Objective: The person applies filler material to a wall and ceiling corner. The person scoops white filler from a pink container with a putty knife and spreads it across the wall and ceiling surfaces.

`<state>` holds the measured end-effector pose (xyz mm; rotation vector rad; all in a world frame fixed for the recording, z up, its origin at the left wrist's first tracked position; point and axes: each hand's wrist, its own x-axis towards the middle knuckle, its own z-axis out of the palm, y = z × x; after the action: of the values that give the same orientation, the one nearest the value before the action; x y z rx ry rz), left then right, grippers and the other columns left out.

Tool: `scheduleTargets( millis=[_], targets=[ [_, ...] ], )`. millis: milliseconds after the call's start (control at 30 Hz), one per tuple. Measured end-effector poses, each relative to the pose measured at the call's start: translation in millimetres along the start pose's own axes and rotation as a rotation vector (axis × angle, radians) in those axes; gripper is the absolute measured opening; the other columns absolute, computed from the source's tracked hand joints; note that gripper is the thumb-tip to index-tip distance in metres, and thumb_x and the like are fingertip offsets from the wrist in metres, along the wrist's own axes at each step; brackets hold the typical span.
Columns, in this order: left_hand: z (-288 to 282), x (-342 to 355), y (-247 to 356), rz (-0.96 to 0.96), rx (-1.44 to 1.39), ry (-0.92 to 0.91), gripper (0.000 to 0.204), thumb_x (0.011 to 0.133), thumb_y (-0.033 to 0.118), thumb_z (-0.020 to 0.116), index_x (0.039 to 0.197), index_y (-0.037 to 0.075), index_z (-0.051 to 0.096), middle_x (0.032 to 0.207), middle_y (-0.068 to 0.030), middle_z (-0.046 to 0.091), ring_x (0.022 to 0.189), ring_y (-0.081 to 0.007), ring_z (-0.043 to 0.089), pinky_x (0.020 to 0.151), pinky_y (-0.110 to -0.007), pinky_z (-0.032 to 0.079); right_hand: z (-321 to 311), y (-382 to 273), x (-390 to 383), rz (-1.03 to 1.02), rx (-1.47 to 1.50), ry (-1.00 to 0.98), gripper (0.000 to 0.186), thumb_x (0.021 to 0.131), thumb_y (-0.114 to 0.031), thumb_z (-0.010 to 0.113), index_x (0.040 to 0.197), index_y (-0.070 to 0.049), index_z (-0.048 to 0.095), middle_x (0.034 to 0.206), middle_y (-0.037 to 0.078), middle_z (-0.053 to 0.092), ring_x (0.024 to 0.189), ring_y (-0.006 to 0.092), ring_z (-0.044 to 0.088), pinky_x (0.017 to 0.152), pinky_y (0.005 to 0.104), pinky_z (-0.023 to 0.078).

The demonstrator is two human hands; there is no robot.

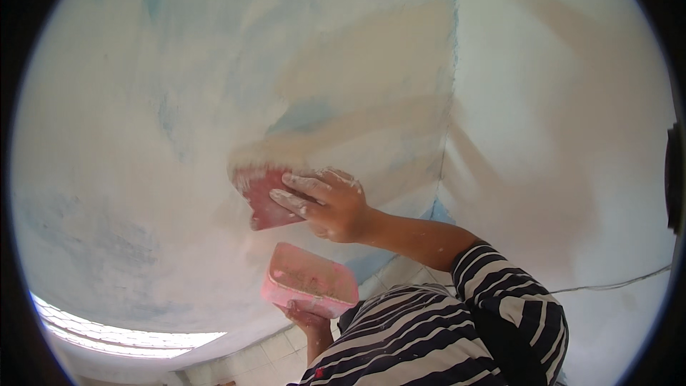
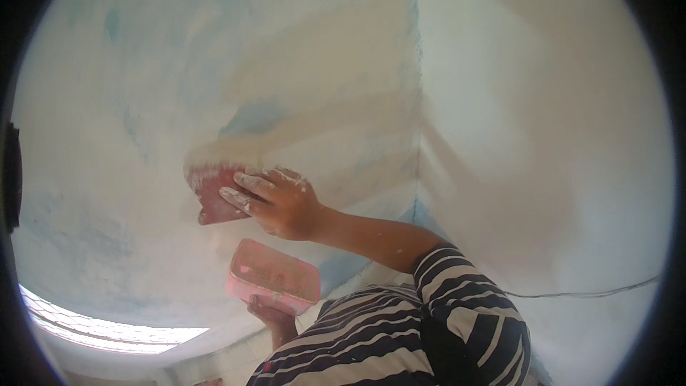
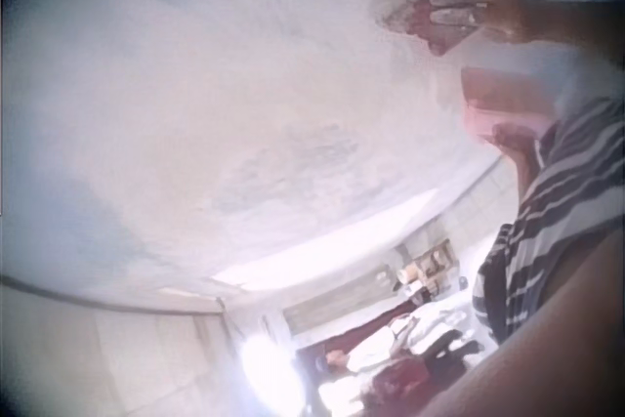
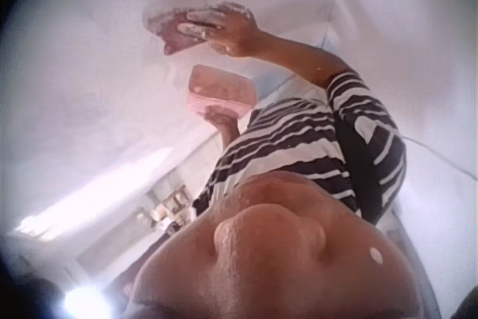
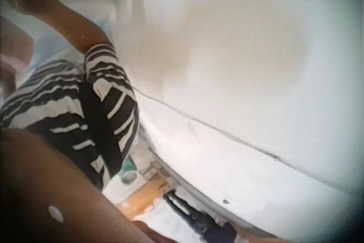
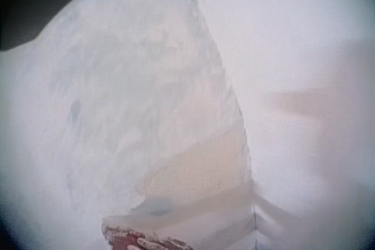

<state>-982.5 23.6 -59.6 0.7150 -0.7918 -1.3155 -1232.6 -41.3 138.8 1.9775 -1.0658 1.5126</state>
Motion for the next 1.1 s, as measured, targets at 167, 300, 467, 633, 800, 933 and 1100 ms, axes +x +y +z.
scheduleTargets(
  millis=[167, 300, 467, 633, 800, 933, 1100],
  targets=[
    [10.9, -5.7, 7.3, 0.06, 0.084, -0.007, 0.072, 0.087, 0.052, 0.05, 0.143, 0.016, 0.023, 0.14, -0.009, 0.031, 0.129, -0.03, 0.035, 0.103, -0.047, 0.035, -45.7, 53.6, -12.5, 0.172, -0.09, 0.497, 0.031, 0.074, 0.003, 0.051, 0.104, 0.003, 0.059, 0.092, 0.016, 0.063, 0.076, 0.0313, 0.064, 0.063, 0.0348, 0.051],
    [16.4, -8.5, 15.0, -0.038, 0.072, -0.025, 0.069, 0.089, 0.052, 0.048, 0.143, 0.018, 0.021, 0.14, -0.0089, 0.03, 0.13, -0.0291, 0.032, 0.105, -0.046, 0.032, -46.5, 68.0, -14.4, 0.332, 0.006, 0.67, 0.029, 0.089, 0.005, 0.044, 0.114, 0.012, 0.056, 0.102, 0.013, 0.064, 0.089, 0.017, 0.061, 0.083, 0.0298, 0.048],
    [9.0, -2.4, 13.4, -0.018, 0.114, -0.033, 0.071, 0.089, 0.053, 0.048, 0.144, 0.017, 0.02, 0.14, -0.0095, 0.03, 0.13, -0.0291, 0.032, 0.106, -0.046, 0.032, -66.4, 54.6, -28.0, 0.698, 0.238, 0.789, 0.032, 0.09, 0.004, 0.053, 0.121, 0.008, 0.053, 0.116, 0.013, 0.059, 0.099, 0.0164, 0.059, 0.093, 0.0291, 0.044],
    [7.8, -1.1, 15.6, 0.003, 0.136, -0.058, 0.074, 0.089, 0.054, 0.049, 0.144, 0.016, 0.019, 0.14, -0.0104, 0.029, 0.13, -0.0295, 0.033, 0.105, -0.046, 0.033, -101.5, 68.3, -32.5, 0.617, 0.618, 1.047, 0.047, 0.088, 0.006, 0.056, 0.133, 0.004, 0.042, 0.12, 0.011, 0.056, 0.108, 0.0166, 0.055, 0.093, 0.0301, 0.045],
    [5.9, -5.7, 14.3, -0.021, 0.149, -0.063, 0.076, 0.088, 0.055, 0.05, 0.144, 0.014, 0.019, 0.14, -0.0112, 0.029, 0.129, -0.0299, 0.034, 0.105, -0.046, 0.034, -111.7, 73.7, -39.2, 0.634, 0.259, 0.919, 0.039, 0.089, 0.007, 0.049, 0.128, 0.005, 0.049, 0.12, 0.016, 0.059, 0.107, 0.0227, 0.059, 0.095, 0.0317, 0.045],
    [17.2, -5.4, 21.9, -0.025, 0.166, -0.05, 0.077, 0.088, 0.055, 0.05, 0.144, 0.013, 0.019, 0.14, -0.0118, 0.029, 0.128, -0.03, 0.035, 0.105, -0.045, 0.035, -104.7, 100.4, 2.9, 0.238, -0.066, 0.573, 0.046, 0.08, 0.01, 0.047, 0.126, 0.008, 0.053, 0.131, 0.021, 0.054, 0.114, 0.0254, 0.057, 0.096, 0.0311, 0.045],
    [25.3, -2.9, 23.9, -0.02, 0.18, -0.044, 0.077, 0.088, 0.054, 0.051, 0.144, 0.012, 0.019, 0.139, -0.0126, 0.03, 0.128, -0.0301, 0.035, 0.105, -0.045, 0.035, -51.9, 136.2, 11.5, 0.316, -0.191, 0.346, 0.053, 0.076, 0.006, 0.047, 0.128, 0.001, 0.054, 0.133, 0.017, 0.054, 0.123, 0.0305, 0.053, 0.096, 0.0329, 0.044]
  ],
)
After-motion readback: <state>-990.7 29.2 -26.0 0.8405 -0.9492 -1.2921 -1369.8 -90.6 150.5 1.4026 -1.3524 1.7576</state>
